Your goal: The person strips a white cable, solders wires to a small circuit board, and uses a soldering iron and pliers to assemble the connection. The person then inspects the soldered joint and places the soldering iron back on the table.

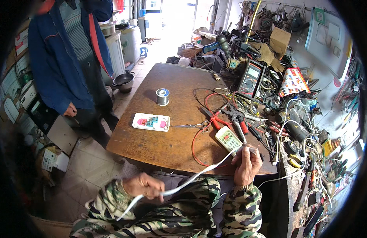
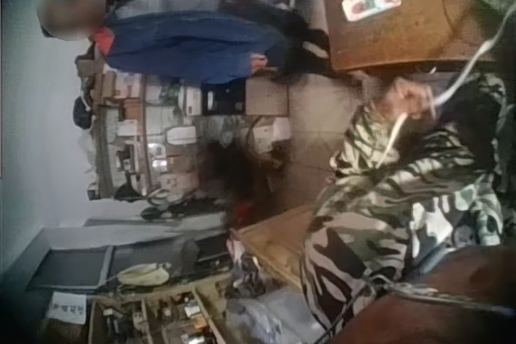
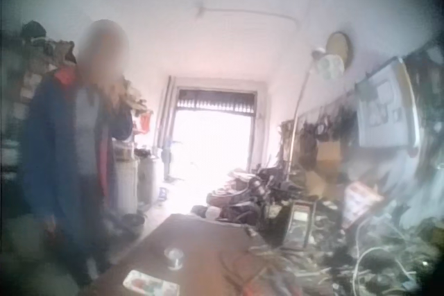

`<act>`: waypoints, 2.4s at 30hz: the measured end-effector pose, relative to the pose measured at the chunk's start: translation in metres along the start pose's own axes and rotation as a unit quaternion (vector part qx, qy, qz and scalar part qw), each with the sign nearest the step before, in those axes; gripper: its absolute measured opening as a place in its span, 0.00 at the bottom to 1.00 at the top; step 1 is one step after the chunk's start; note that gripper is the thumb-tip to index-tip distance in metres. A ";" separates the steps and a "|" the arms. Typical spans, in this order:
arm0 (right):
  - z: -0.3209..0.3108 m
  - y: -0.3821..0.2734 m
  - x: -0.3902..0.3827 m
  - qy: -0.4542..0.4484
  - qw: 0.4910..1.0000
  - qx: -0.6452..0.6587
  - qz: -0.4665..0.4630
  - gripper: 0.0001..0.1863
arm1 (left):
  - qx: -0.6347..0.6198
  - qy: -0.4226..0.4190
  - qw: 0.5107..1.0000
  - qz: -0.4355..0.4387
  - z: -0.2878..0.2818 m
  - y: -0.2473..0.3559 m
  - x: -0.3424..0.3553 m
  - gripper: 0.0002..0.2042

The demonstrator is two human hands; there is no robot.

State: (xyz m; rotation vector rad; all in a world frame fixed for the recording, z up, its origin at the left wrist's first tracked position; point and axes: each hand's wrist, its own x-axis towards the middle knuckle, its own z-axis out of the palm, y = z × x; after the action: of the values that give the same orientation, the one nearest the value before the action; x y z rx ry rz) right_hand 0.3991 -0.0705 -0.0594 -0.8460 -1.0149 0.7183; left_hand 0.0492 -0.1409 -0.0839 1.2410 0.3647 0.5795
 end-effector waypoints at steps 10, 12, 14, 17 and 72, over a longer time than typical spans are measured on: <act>-0.004 -0.049 -0.099 -0.109 0.979 -0.113 0.133 0.05 | 0.303 0.251 0.903 -0.170 0.040 -0.122 -0.012 0.17; 0.002 -0.043 -0.121 -0.086 0.978 -0.106 0.160 0.05 | 0.344 0.295 0.877 -0.161 0.039 -0.111 -0.014 0.18; 0.006 -0.042 -0.133 -0.084 0.979 -0.109 0.152 0.05 | 0.348 0.288 0.879 -0.151 0.058 -0.085 -0.006 0.16; 0.014 -0.045 -0.142 -0.053 0.987 -0.038 0.147 0.05 | 0.358 0.264 0.895 0.024 0.078 -0.090 0.018 0.13; -0.141 -0.121 -0.090 0.030 0.934 -0.354 -0.029 0.07 | -0.017 0.094 0.982 -0.164 0.104 -0.107 0.074 0.13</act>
State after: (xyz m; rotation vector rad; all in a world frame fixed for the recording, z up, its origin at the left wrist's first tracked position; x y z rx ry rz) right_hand 0.5113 -0.2413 -0.0329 -1.4411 -1.2573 0.2572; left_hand 0.1896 -0.1996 -0.1522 1.0662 0.6998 0.4171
